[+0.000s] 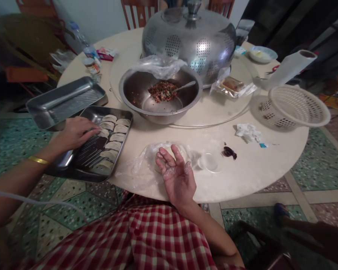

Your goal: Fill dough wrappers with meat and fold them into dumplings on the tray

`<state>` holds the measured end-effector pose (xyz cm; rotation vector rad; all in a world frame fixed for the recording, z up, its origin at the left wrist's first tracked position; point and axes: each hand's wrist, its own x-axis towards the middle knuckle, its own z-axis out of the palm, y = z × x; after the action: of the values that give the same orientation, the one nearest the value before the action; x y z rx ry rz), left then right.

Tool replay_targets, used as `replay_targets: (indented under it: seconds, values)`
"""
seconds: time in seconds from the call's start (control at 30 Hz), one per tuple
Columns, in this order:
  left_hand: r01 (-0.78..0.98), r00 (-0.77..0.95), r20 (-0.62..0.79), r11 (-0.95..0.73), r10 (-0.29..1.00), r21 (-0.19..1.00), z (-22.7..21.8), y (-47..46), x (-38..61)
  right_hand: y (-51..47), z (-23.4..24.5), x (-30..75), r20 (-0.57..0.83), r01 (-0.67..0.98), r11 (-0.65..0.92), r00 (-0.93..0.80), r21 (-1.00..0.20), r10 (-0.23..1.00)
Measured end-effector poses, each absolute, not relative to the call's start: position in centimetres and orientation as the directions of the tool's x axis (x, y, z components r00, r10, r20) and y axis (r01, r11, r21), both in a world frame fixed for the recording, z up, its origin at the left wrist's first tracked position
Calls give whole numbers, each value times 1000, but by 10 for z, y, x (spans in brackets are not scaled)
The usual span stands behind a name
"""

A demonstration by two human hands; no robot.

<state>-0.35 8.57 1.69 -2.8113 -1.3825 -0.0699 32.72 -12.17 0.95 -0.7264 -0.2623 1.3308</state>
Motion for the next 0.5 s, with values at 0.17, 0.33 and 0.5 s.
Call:
replay_targets:
  seconds: [0.17,0.33,0.5]
  values:
    - [805,592,39,-593,805,11,11,84,0,-122,7,329,-220,-777,64,255,-627,942]
    - [811,584,47,-585,810,10,13,83,0,-123,5,333,-198,-765,77,260,-639,945]
    - [806,591,42,-592,805,1,18,85,1,-125,4,337,-182,-750,108,294,-653,938]
